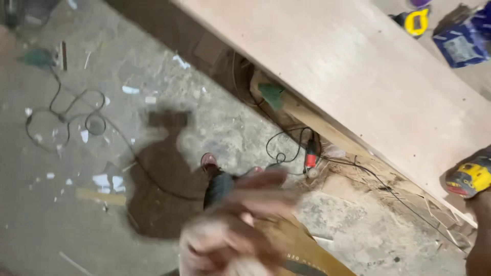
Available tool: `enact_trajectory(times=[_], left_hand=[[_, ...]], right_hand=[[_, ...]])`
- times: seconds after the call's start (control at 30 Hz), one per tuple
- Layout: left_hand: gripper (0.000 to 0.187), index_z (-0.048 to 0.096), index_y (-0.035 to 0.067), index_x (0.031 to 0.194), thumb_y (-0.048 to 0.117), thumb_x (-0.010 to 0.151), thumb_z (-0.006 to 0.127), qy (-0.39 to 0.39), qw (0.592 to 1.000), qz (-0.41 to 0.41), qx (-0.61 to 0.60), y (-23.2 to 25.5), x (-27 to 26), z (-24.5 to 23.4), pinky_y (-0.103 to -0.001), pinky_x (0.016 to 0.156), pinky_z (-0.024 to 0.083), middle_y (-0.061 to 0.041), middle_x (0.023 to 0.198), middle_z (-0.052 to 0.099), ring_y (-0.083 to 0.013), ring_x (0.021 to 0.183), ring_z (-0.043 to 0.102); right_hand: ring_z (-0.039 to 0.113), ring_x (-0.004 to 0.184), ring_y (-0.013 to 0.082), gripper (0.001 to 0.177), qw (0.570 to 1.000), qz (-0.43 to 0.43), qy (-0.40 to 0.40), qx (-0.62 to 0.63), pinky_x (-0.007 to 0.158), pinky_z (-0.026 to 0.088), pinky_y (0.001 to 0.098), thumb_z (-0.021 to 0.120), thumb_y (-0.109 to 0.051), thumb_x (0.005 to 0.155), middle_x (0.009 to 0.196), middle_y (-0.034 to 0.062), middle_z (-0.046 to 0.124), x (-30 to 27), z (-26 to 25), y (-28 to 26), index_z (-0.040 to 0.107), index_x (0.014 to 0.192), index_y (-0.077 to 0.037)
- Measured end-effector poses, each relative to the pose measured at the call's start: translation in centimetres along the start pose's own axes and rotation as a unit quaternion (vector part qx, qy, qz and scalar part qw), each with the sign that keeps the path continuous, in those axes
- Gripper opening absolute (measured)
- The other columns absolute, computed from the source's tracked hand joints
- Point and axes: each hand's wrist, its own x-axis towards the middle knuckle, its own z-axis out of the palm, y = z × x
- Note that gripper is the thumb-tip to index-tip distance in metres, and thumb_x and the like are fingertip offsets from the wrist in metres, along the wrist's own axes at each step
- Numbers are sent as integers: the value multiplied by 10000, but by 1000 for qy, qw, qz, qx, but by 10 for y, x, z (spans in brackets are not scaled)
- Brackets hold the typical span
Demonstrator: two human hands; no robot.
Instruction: The person assembles a wooden structure by drilling screws into a board and using an angle grinder to sand or cut pieces of wood in a workshop.
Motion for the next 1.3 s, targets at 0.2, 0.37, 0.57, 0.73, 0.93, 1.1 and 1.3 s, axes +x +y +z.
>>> enact_trajectory(times=[0.2,0.37,0.57,0.73,0.93,1.1,1.3], left_hand=[[323,596,11,690,90,993,518,123,972,-195,38,-164,39,-94,-373,922,547,-232,1061,749,-281,1052,712],[306,740,108,1211,171,1003,524,71,909,-255,321,-255,130,-91,-320,1022,557,-53,1217,772,-183,1175,718],[654,478,66,1518,469,1091,189,-220,759,93,607,-369,294,-38,-446,1257,234,-167,1599,448,-324,1504,376],[942,388,30,1586,707,944,519,-208,616,198,734,-437,372,27,-578,1216,254,-163,1675,323,-290,1560,271],[901,426,29,1571,693,966,504,-247,622,215,711,-445,411,55,-555,1265,167,-140,1673,337,-274,1546,306],[800,352,131,1601,603,977,518,-331,658,125,665,-422,410,43,-752,1178,132,-129,1692,278,-350,1558,233],[643,638,83,1390,559,964,561,-238,651,267,670,-464,407,44,-642,1142,294,-191,1475,593,-377,1386,516]], right_hand=[[722,963,566,597,996,65,4,68,756,586,644,796,-196,872,1122,368,735,-58,-37,-62,511,1350,19],[764,745,387,589,996,42,-44,61,556,676,505,691,-204,987,1021,211,744,-107,-96,-189,406,1491,-96],[740,870,488,594,997,-1,-32,64,705,618,616,529,-245,989,1098,238,709,-109,-114,-259,349,1552,-182],[715,1099,527,639,998,15,-41,40,1023,551,665,608,-232,965,1255,257,691,-93,-77,-243,363,1547,-139],[694,1170,449,728,992,74,-81,54,1017,577,627,695,-131,904,1349,191,631,-94,-99,-258,385,1559,-194],[683,1122,454,621,994,71,-49,65,886,598,621,599,-218,929,1329,167,614,-99,-101,-261,424,1524,-209],[625,1239,402,615,997,68,-5,27,1043,515,488,498,-255,946,1384,117,580,-96,-62,-246,400,1548,-323]])
